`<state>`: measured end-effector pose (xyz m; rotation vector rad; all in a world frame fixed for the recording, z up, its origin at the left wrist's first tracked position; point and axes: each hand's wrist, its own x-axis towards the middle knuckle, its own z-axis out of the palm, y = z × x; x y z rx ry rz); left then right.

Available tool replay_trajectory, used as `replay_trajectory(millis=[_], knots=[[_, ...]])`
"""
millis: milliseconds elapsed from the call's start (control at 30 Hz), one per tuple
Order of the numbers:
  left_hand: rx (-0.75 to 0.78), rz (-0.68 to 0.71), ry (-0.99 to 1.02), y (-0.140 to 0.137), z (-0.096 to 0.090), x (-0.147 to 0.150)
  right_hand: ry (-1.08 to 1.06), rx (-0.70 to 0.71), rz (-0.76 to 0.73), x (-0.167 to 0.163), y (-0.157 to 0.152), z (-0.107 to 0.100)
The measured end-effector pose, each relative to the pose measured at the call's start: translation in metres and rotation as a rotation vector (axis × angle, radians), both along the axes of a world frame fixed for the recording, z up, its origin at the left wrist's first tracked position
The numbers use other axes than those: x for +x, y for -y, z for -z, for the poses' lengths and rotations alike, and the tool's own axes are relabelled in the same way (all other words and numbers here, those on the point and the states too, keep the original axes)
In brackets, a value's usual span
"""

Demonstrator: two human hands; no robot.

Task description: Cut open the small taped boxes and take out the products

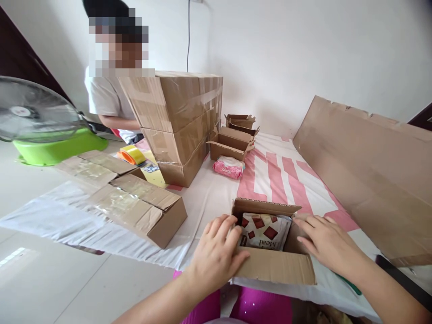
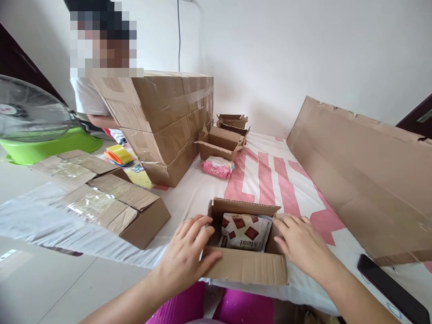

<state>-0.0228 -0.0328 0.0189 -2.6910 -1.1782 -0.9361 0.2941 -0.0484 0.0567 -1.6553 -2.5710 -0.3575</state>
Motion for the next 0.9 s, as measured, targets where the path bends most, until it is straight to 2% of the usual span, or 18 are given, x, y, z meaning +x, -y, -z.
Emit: replay_trajectory(millis=[133,233,367,433,567,700,800,900], knots=[[0.005,-0.16,0.136,0.011,0.023,-0.009,-0.037,-0.169,0.165,0.011,0.002,0.002],[0.002,-0.186,0.211,0.026,0.04,-0.002,-0.034,-0.159,0.137,0.006,0.0,0.007],[0.124,-0.119,0.278,0.047,0.051,0.016,0.059,-0.062,0.006,-0.004,-0.01,0.024],[0.176,-0.094,0.285,0.052,0.05,0.022,0.088,-0.008,-0.021,-0.004,-0.015,0.033],[0.176,-0.027,0.259,0.051,0.04,0.025,0.049,0.075,-0.055,0.008,-0.02,0.046],[0.213,-0.011,0.227,0.049,0.036,0.027,-0.012,0.049,-0.026,0.019,-0.02,0.052],[0.164,0.017,0.232,0.048,0.044,0.023,-0.081,-0.013,-0.01,0.022,-0.019,0.054],[0.058,0.12,0.426,0.043,0.058,0.013,-0.164,-0.03,0.0,0.022,-0.019,0.054]])
